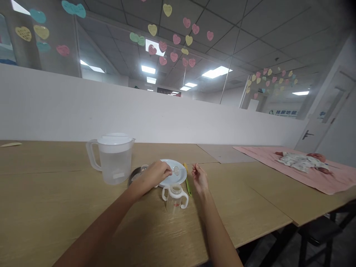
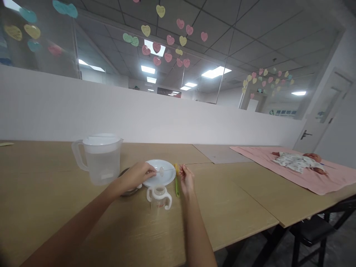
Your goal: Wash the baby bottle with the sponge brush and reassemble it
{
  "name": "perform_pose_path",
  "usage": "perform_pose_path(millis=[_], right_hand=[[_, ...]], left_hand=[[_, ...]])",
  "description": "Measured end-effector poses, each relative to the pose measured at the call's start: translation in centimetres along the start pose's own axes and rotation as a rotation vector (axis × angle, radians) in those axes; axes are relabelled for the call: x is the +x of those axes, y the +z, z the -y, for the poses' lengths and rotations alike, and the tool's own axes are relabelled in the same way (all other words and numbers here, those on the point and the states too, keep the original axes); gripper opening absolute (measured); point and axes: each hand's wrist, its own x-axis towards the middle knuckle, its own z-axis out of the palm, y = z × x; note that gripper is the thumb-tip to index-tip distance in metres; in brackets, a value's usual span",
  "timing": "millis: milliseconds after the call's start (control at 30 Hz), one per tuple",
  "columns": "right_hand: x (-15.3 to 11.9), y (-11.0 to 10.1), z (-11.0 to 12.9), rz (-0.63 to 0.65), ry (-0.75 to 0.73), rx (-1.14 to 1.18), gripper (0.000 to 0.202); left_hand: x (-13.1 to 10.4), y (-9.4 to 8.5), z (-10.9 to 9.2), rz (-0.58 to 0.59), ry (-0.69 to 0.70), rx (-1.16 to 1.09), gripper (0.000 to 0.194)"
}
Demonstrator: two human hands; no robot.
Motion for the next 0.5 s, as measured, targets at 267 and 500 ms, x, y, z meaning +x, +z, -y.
perform_pose_path(millis=[267,500], right_hand=[[0.7,-3.0,0.9,-0.288,-0.061,0.171,0.025],[-0.7,0.2,-1.7,-0.185,-0.040,-0.178,0.037]], left_hand=[[0.1,-1.4,2.0,-0.175,-0.087,-0.124,0.029],[2.0,1.3,4.5,-0.279,-0.107,-0.310,0.029]])
